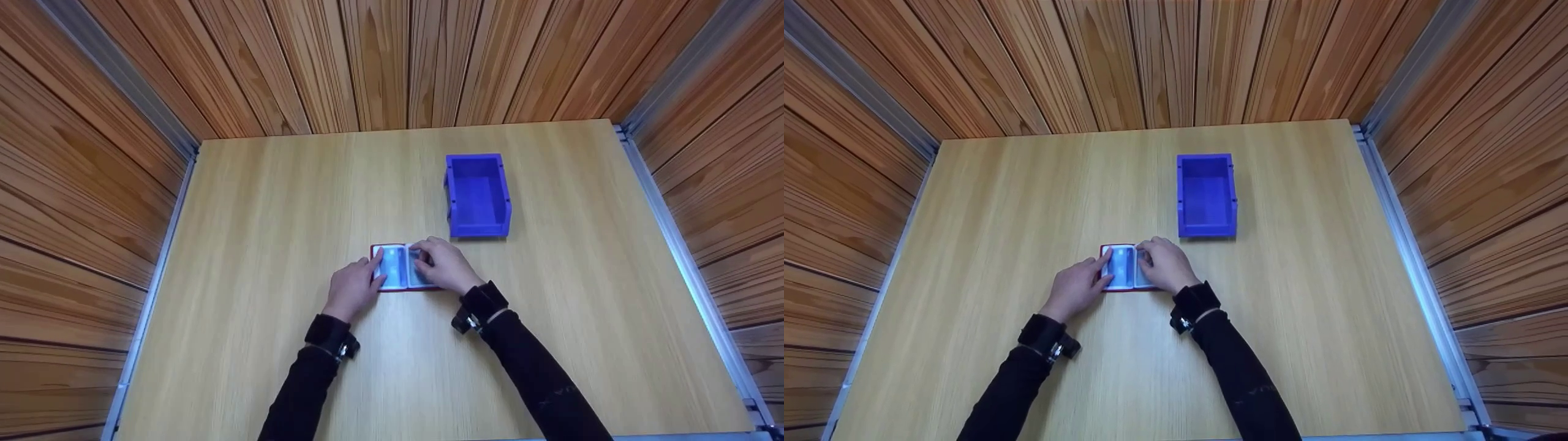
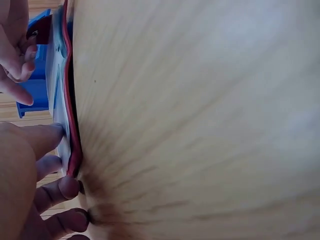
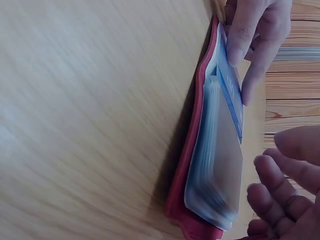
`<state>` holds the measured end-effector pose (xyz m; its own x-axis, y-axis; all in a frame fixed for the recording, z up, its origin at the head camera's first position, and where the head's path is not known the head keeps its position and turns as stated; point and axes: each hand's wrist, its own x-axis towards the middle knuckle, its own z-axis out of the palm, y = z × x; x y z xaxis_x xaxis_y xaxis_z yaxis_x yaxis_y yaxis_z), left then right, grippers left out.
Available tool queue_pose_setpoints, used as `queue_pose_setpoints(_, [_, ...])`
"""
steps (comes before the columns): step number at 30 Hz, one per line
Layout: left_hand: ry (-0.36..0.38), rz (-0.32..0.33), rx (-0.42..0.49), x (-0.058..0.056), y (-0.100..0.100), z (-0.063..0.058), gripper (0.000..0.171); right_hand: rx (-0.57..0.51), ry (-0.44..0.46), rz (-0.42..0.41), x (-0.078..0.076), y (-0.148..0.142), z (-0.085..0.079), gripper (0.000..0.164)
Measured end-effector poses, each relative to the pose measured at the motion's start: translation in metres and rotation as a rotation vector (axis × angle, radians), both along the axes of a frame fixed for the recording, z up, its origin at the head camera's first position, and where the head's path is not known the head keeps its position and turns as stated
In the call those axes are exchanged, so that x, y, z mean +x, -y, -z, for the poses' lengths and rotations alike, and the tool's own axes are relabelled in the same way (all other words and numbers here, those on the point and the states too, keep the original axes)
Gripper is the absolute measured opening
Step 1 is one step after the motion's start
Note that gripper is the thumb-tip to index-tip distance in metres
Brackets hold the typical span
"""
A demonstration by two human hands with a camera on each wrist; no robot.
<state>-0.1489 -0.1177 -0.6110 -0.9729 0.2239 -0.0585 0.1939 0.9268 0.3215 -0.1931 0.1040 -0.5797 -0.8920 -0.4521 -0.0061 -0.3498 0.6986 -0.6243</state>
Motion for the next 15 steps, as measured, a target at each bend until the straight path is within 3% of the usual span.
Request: queue_pose_setpoints(15, [0.081,0.017,-0.016,0.0008,0.0,-0.0043,0.062,0.028,0.015,0.041,0.0016,0.0023,0.0002,0.028])
